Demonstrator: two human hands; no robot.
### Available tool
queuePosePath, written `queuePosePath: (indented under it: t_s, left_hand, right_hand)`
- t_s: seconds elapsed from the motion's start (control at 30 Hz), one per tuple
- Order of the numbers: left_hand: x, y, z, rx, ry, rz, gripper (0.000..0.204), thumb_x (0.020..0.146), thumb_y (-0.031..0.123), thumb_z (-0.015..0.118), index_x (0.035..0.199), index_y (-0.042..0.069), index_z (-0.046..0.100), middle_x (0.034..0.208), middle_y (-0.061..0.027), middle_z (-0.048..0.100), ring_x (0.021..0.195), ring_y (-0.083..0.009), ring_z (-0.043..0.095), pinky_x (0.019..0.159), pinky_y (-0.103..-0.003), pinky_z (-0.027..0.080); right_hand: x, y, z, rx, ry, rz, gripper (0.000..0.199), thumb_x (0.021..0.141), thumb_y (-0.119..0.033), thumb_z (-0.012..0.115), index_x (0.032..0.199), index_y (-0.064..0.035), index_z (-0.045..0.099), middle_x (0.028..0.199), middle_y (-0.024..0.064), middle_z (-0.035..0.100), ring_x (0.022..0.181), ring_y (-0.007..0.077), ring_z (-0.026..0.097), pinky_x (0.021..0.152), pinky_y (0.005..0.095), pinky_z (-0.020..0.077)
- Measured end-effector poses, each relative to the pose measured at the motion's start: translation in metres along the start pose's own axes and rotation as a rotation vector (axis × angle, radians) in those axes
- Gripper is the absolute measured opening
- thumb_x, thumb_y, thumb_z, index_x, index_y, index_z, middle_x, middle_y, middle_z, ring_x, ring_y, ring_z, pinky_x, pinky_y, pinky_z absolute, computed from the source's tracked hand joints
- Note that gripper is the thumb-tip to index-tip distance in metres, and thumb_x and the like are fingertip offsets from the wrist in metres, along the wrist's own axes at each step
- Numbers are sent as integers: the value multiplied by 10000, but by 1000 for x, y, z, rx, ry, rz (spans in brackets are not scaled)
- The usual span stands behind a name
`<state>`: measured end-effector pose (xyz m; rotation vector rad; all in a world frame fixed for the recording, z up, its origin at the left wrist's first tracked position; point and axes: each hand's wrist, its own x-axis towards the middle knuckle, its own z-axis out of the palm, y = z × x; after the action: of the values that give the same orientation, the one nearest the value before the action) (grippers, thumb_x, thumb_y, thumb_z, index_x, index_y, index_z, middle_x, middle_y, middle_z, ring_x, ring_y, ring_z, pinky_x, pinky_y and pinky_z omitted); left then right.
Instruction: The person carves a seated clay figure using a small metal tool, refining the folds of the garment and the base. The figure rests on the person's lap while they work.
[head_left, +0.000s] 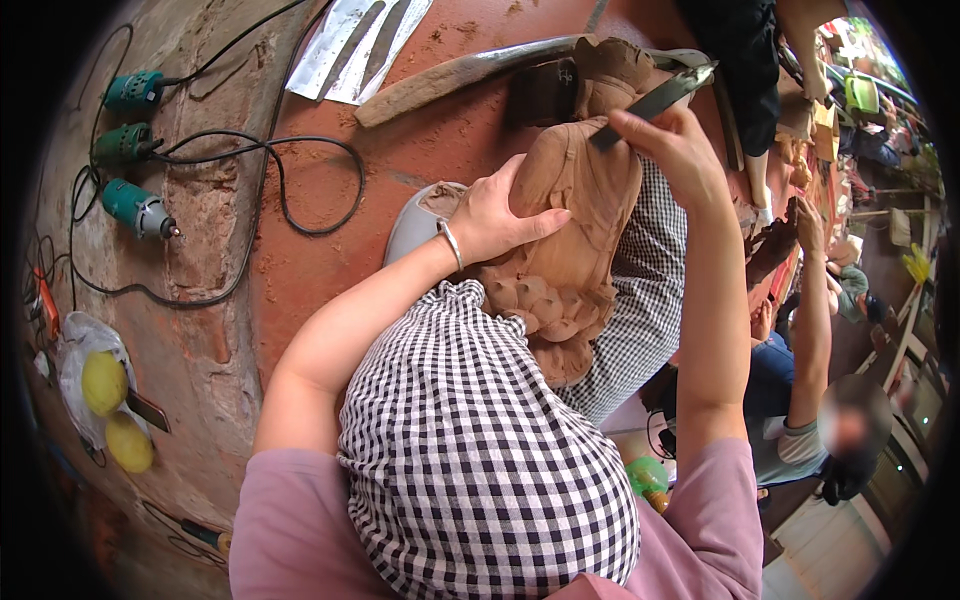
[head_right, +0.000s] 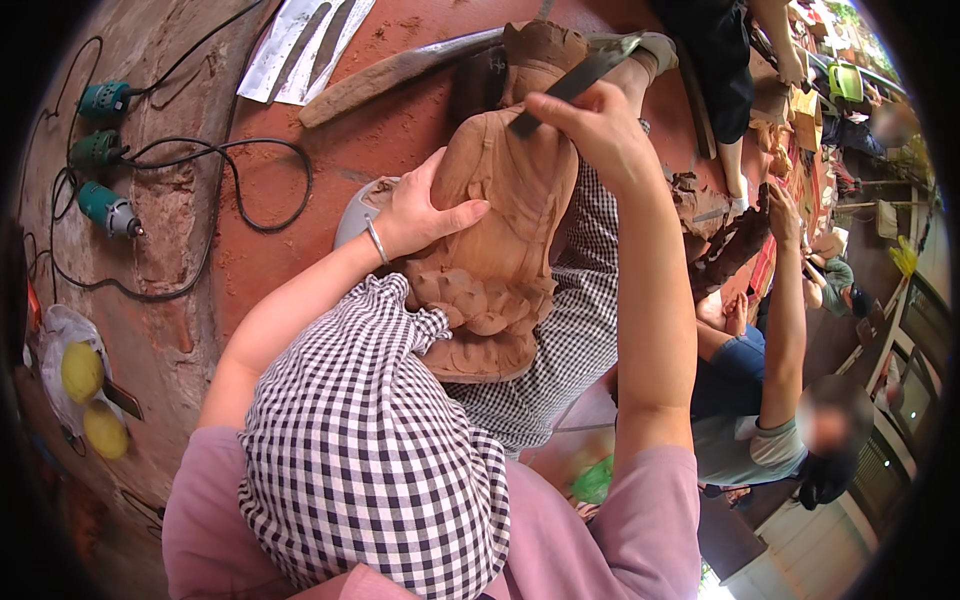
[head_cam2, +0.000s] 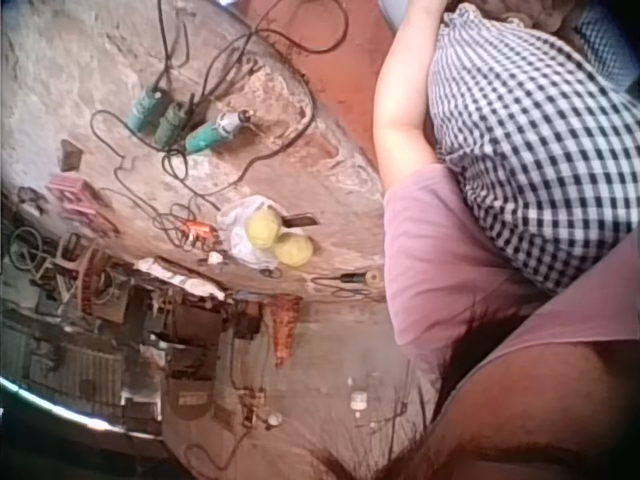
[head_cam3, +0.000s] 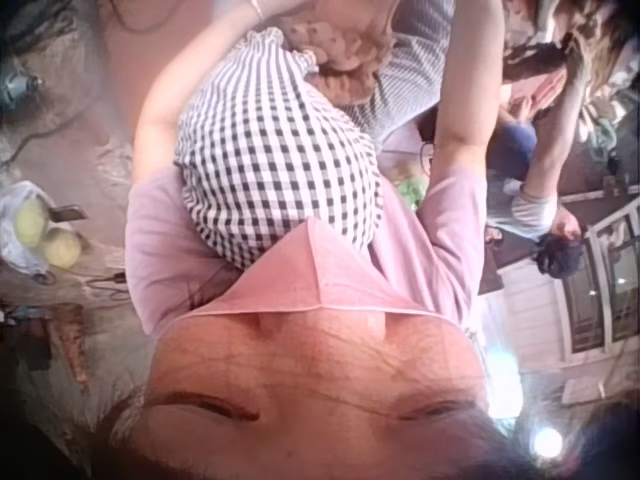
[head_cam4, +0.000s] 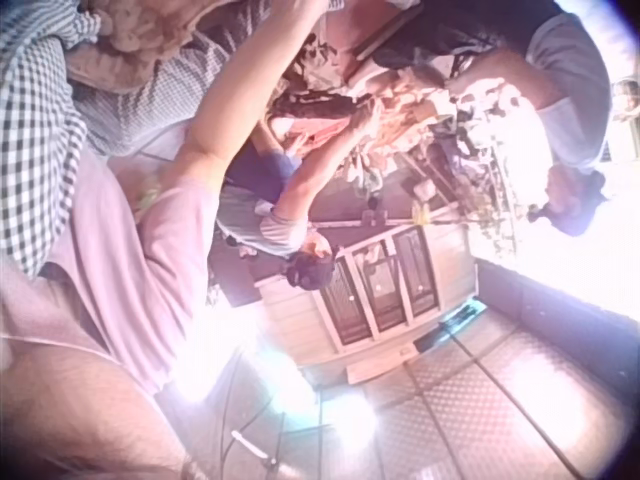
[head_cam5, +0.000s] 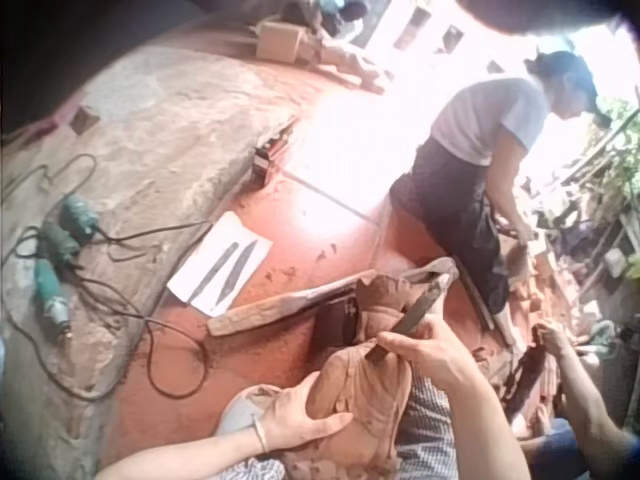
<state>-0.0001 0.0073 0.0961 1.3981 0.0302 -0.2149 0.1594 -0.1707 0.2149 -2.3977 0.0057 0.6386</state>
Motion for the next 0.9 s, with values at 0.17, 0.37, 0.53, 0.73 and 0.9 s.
queuePosePath:
  t_s: [0.17, 0.37, 0.53, 0.73, 0.9]
  left_hand:
    - [-1, 2, -1, -26, -22, -18, 790, 821, 446, 802, 1378, -25, 497, 1240, -158, 670, 1155, -224, 642, 1015, -357, 489]
    - [1, 0, 0, -9, 1, 9, 801, 809, 474, 798, 1368, -18, 503, 1219, -168, 682, 1138, -247, 659, 1004, -370, 501]
    - [2, -1, 2, 13, 28, 13, 833, 774, 543, 796, 1330, -17, 529, 1162, -185, 712, 1103, -291, 693, 981, -397, 524]
    - [0, -1, 1, 13, 38, 29, 836, 772, 541, 797, 1330, -22, 530, 1158, -186, 714, 1099, -291, 693, 979, -398, 524]
    - [2, -3, 2, 23, 28, 25, 827, 775, 544, 795, 1323, -18, 534, 1152, -183, 714, 1087, -286, 697, 974, -401, 527]
  right_hand:
    - [-12, 0, -2, 270, -51, -79, 345, 861, -273, 819, 1024, 6, 700, 979, 51, 683, 928, 159, 627, 891, 341, 482]
    - [-17, -2, 4, 95, 13, -142, 328, 860, -285, 824, 988, 2, 728, 921, 34, 707, 868, 112, 621, 802, 276, 479]
    - [-32, 13, 13, 364, -27, -261, 330, 874, -256, 814, 1038, 12, 714, 943, 40, 710, 891, 109, 623, 828, 278, 489]
    - [-24, 2, 10, 297, 56, -121, 343, 860, -220, 827, 1077, 17, 707, 1123, 105, 700, 1057, 165, 644, 948, 290, 491]
    - [-39, 26, 14, 178, -19, -414, 268, 883, -196, 802, 1004, 25, 710, 1093, 128, 703, 1025, 154, 642, 1009, 297, 455]
